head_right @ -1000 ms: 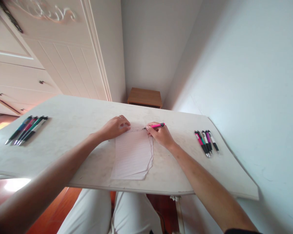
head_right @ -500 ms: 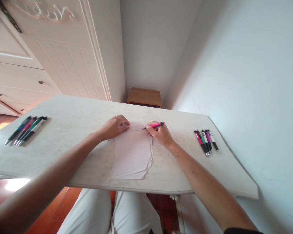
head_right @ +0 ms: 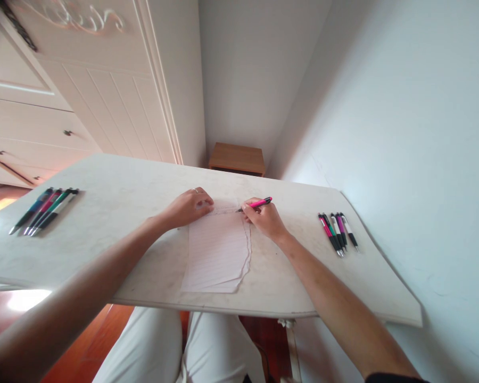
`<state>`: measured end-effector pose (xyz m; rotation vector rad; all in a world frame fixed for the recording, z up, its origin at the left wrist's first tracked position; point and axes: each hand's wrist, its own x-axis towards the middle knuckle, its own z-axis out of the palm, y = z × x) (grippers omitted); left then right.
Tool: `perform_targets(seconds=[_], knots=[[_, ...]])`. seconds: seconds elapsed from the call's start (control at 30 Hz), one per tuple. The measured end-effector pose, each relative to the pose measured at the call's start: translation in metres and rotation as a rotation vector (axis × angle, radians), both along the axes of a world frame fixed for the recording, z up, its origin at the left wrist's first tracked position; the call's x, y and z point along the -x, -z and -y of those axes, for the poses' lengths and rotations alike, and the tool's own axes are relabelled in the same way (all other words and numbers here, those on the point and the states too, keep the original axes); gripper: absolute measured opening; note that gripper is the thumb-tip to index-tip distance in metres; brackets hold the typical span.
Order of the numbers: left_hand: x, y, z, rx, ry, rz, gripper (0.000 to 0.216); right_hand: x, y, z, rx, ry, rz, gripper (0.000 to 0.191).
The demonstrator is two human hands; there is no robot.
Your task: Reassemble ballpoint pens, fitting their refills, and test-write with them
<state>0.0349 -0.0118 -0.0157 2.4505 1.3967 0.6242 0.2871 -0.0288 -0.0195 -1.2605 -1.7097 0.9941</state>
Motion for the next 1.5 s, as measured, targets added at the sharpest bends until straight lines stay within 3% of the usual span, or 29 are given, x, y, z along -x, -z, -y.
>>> perform_targets(seconds=[0.2, 0.37, 0.6, 0.93, 1.2, 1.33, 1.5], knots=[[0.000, -0.001, 0.000, 0.009, -0.004, -0.002, 0.023, 0.000, 0.000, 0.000, 0.015, -0.016, -0.008, 0.039], [0.000, -0.002, 0.001, 0.019, -0.002, 0.000, 0.023, -0.001, 0.000, -0.002, -0.004, 0.074, -0.112, 0.042], [-0.001, -0.003, 0.002, 0.013, 0.002, -0.007, 0.023, -0.003, 0.000, -0.003, -0.048, 0.089, -0.099, 0.046], [-0.003, 0.000, 0.001, 0.007, -0.014, 0.009, 0.020, -0.007, 0.007, -0.005, -0.165, 0.001, 0.052, 0.035], [-0.005, -0.006, 0.006, 0.062, -0.139, 0.065, 0.022, -0.008, 0.008, -0.005, -0.214, -0.053, 0.136, 0.031], [-0.004, -0.008, 0.008, 0.081, -0.097, -0.003, 0.040, -0.008, 0.009, -0.005, -0.215, -0.079, 0.162, 0.031], [-0.003, -0.006, 0.006, 0.080, -0.088, -0.087, 0.032, -0.009, 0.010, -0.006, -0.237, -0.105, 0.194, 0.029]])
